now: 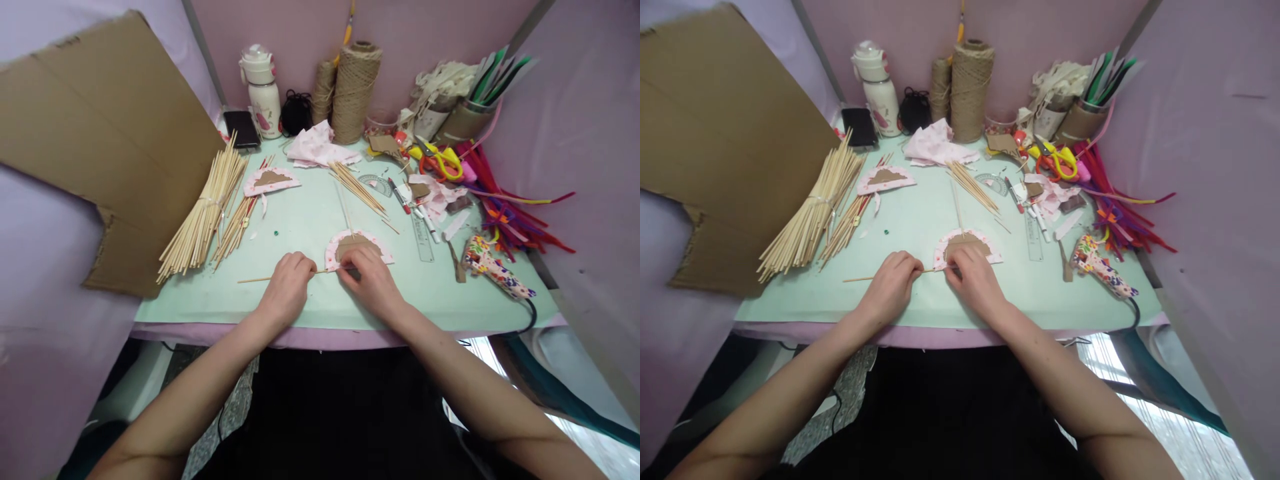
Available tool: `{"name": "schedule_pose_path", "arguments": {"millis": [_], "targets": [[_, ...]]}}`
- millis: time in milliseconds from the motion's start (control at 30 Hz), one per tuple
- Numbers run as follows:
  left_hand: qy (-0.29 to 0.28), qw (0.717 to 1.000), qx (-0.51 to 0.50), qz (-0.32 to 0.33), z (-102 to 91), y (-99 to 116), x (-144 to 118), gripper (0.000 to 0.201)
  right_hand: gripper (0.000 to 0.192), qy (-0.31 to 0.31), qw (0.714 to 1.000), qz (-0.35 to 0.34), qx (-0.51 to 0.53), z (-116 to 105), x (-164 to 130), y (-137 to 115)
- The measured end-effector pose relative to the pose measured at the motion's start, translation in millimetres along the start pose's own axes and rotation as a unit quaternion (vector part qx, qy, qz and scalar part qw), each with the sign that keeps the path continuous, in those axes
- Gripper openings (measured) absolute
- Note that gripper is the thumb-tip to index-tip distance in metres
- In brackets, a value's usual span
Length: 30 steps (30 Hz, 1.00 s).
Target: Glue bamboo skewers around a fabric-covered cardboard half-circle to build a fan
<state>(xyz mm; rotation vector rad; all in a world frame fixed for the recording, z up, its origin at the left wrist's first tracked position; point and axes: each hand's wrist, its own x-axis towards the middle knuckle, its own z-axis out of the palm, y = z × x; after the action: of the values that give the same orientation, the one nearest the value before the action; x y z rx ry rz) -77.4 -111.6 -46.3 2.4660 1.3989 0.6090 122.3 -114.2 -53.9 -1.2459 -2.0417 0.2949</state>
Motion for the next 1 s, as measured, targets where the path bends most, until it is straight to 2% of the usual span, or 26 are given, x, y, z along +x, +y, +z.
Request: {"name": "schedule_pose_path", "arguments": {"millis": [333, 633, 1000], "targets": [[0.0, 0.999, 0.008, -0.035, -13.7, 7, 1, 0.014, 0.008, 0.053, 0.997, -0.048, -0.014, -3, -2, -3], [-0.004, 0.999, -0.003, -0.035, -22.4, 13, 1, 0.018, 0.01, 0.087, 0.99, -0.103, -0.039, -4, -1, -7], [0.01, 0.997, 0.066, 0.024, -28.2, 21, 0, 0.019, 0.017, 0.097, 0.987, -0.131, -0.012, -6, -3, -6]]}}
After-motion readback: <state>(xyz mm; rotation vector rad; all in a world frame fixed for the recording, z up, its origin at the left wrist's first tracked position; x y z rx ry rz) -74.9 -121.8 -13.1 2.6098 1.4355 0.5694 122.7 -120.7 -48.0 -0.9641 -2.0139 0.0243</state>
